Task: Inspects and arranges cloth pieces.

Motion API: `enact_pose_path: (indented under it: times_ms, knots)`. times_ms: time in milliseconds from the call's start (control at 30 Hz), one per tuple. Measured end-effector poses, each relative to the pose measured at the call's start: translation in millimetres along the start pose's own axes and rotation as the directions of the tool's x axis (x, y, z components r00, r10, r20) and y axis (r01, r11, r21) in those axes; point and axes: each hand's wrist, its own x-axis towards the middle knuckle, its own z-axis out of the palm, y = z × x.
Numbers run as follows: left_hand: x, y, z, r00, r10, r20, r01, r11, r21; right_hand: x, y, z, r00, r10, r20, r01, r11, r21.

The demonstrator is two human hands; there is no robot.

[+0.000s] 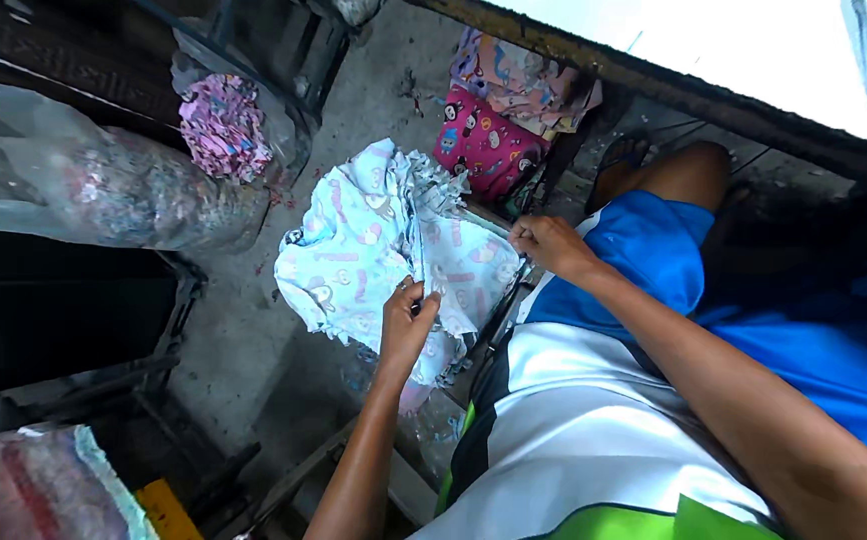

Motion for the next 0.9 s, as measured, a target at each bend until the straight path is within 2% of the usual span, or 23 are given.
enact_pose_path:
  times_ms: [300,467,600,700,800,900]
  knots:
    - [6,-2,18,0.998,0.062,0.024,-0.063,0.997,0.033,5,1,28,0.995,0.061,-0.081,-0.074,0.982,-0.174]
    - [6,-2,23,0.997,0.077,0.017,-0.078,0.995,0.057,6,10,28,0.991,-0.042,-0.13,0.028,0.994,-0.107]
    - [7,-3,27,0.994,0.109,0.008,-0.11,0.99,0.09,4,11,24,0.993,0.02,-0.117,-0.02,1.0,0.002]
    - [8,-2,29,0.994,0.108,0.015,-0.109,0.988,0.114,5,11,24,0.997,0.028,-0.078,-0.029,0.999,-0.014]
    - [8,-3,31,0.991,0.132,-0.011,-0.129,0.982,0.136,1,11,23,0.99,-0.021,-0.139,0.013,0.998,-0.062]
    - [7,-5,34,0.984,0.174,-0.048,-0.166,0.976,0.142,-11,2,17,0.983,0.001,-0.186,-0.011,0.999,-0.054]
